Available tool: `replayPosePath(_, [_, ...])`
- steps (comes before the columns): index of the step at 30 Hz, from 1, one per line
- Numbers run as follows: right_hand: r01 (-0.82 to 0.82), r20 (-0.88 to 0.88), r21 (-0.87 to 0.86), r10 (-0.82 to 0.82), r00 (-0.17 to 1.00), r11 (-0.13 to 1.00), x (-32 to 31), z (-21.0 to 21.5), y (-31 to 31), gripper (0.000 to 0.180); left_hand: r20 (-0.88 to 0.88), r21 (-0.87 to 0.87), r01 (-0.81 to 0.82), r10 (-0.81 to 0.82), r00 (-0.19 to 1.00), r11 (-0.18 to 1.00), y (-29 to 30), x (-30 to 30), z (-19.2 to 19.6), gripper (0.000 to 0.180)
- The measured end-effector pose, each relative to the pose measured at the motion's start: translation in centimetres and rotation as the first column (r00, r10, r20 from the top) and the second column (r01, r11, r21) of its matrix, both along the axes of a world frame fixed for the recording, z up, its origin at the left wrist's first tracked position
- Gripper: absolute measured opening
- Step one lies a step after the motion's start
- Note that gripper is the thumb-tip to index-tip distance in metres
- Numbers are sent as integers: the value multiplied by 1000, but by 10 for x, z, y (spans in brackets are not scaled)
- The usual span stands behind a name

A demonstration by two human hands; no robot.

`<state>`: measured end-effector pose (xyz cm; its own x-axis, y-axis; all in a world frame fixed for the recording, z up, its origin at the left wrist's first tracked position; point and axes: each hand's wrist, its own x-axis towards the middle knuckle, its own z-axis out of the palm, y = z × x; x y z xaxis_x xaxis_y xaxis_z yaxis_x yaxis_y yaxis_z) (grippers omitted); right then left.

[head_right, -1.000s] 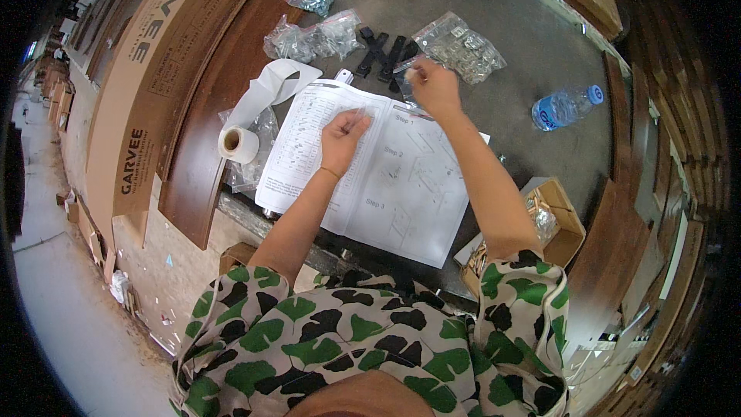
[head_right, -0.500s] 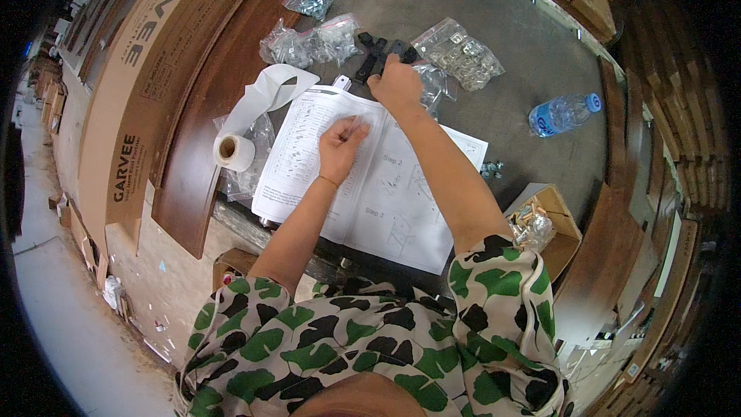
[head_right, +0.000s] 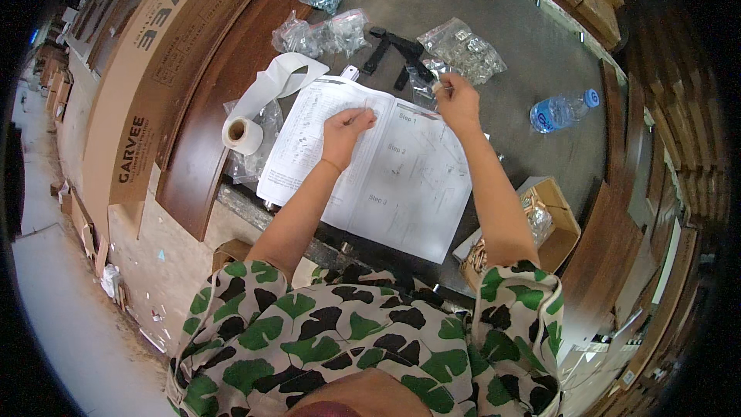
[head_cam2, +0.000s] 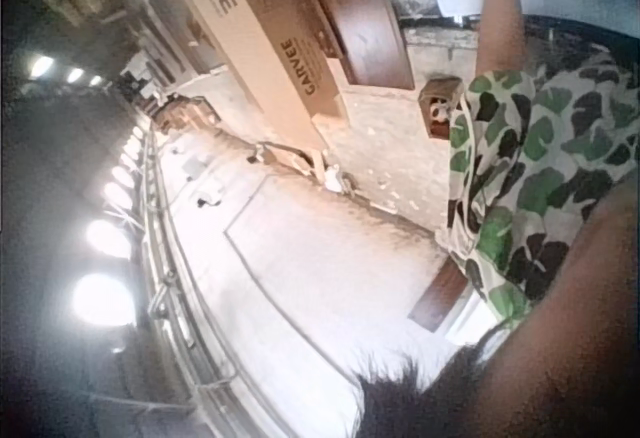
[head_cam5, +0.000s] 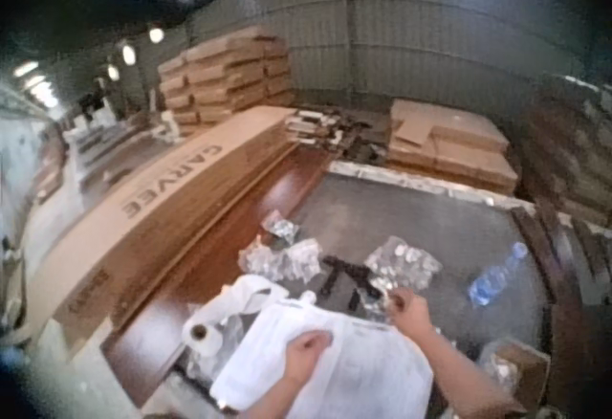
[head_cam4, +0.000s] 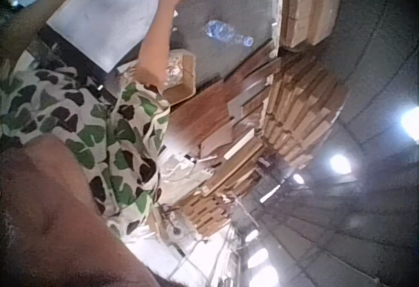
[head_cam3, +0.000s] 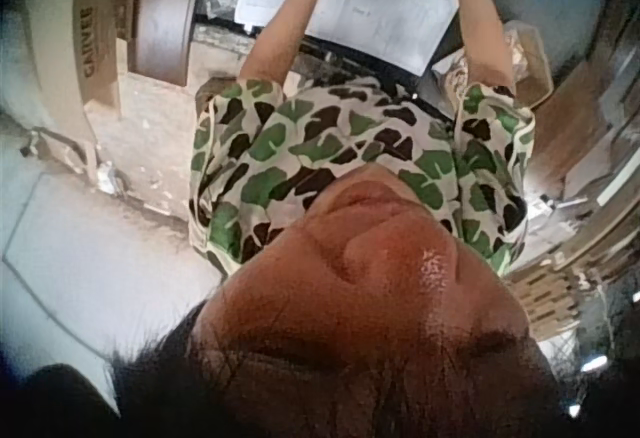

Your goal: The person sorts screws and wooden dowels by taking them from a cardboard box and plastic bags and placing them onto a paper instruction manual on a table.

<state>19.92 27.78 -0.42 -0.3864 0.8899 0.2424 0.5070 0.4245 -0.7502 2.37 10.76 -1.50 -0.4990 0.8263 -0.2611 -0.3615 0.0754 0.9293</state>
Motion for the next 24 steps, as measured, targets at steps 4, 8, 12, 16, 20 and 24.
replayPosePath(4, [11, -137, -167, -34, 990, 986, 56, 26, -48, 23, 355, 74, 118, -137, 925, 990, -6, 13, 27, 24])
replayPosePath(8, [-82, -309, -319, -22, 951, 944, 88, 53, -134, 25, 375, 96, 316, -329, 867, 944, -27, 52, 58, 25])
replayPosePath(12, [-97, -268, -428, -23, 963, 898, 99, 71, -210, 43, 216, -55, 718, -694, 687, 694, -75, 84, 64, 23])
replayPosePath(16, [-309, -299, -355, 206, 932, 883, 129, 97, -248, 46, 388, -136, 838, -750, 536, 528, -115, 98, 74, 19])
replayPosePath(20, [-431, -233, -385, 365, 901, 816, 141, 93, -269, 34, 409, -160, 910, -813, 414, 383, -138, 92, 75, 21])
replayPosePath(24, [-345, -208, -273, 295, 933, 898, 130, 82, -277, 24, 354, -201, 871, -796, 491, 447, -137, 91, 88, 34])
